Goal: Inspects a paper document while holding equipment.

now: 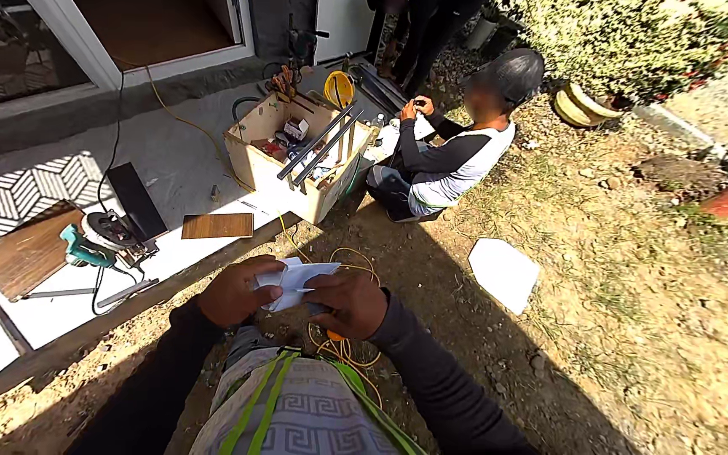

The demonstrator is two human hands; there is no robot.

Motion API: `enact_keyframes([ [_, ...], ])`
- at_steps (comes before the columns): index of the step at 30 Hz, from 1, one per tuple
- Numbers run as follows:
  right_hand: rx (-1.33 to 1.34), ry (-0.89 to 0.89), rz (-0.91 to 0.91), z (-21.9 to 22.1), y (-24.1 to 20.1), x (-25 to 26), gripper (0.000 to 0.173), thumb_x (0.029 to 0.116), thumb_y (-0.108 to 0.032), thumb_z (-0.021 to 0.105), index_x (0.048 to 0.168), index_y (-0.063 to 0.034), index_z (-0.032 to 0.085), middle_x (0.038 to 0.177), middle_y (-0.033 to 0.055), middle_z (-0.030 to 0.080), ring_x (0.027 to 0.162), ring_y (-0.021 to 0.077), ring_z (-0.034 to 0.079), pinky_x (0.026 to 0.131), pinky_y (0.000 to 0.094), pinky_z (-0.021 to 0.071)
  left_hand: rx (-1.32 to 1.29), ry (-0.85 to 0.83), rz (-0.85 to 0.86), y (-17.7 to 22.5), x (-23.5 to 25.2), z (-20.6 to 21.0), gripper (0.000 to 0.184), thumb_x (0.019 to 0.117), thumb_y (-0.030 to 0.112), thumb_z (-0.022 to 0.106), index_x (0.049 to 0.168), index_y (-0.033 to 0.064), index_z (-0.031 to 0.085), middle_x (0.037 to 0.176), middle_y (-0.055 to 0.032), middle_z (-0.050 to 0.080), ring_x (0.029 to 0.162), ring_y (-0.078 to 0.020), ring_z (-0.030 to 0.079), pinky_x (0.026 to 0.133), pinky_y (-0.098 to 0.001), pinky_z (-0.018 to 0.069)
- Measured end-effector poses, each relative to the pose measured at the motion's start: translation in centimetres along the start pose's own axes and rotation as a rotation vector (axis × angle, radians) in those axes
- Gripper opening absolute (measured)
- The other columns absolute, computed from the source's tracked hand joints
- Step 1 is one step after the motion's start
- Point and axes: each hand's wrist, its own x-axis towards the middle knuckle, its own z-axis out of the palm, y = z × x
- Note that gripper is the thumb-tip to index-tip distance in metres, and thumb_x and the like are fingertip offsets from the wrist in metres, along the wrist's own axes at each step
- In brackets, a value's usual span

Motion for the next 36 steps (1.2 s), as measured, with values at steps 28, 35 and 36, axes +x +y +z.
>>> enact_keyframes([
  [28, 0.392, 0.128, 0.359, 1.7, 2.1, -3.1, 0.029, 0.0865, -0.024, 0.080, 0.105, -0.0025, 0.079, 0.150, 0.0296, 0.048, 0.127, 0.0260, 0.061, 0.104, 0.0371, 0.0532, -0.356, 1.141, -0.677, -2.4, 3.7, -1.1, 0.034, 0.1032, 0.029, 0.063, 0.118, -0.0014, 0.059, 0.107, -0.0139, 0.065, 0.096, -0.0180, 0.065, 0.089, -0.0418, 0.0545],
  [35, 0.314, 0.002, 0.587, 5.1, 2.2, -1.7, 0.031, 0.0886, -0.028, 0.079, 0.111, -0.0071, 0.079, 0.162, 0.0291, 0.032, 0.119, 0.0296, 0.066, 0.099, 0.0444, 0.0552, -0.613, 1.084, -0.582, -0.3, 4.5, 2.2, 0.028, 0.1062, 0.014, 0.054, 0.131, 0.0006, 0.054, 0.113, -0.0158, 0.067, 0.099, -0.0207, 0.068, 0.087, -0.0439, 0.0580],
  [36, 0.279, 0.006, 0.597, 5.6, 2.4, -1.8, 0.032, 0.0895, -0.030, 0.078, 0.112, -0.0077, 0.079, 0.163, 0.0288, 0.031, 0.115, 0.0301, 0.068, 0.096, 0.0453, 0.0561, -0.602, 1.052, -0.617, 0.1, 4.4, 2.7, 0.029, 0.1069, 0.016, 0.052, 0.131, 0.0009, 0.055, 0.114, -0.0159, 0.066, 0.099, -0.0207, 0.067, 0.087, -0.0437, 0.0574],
])
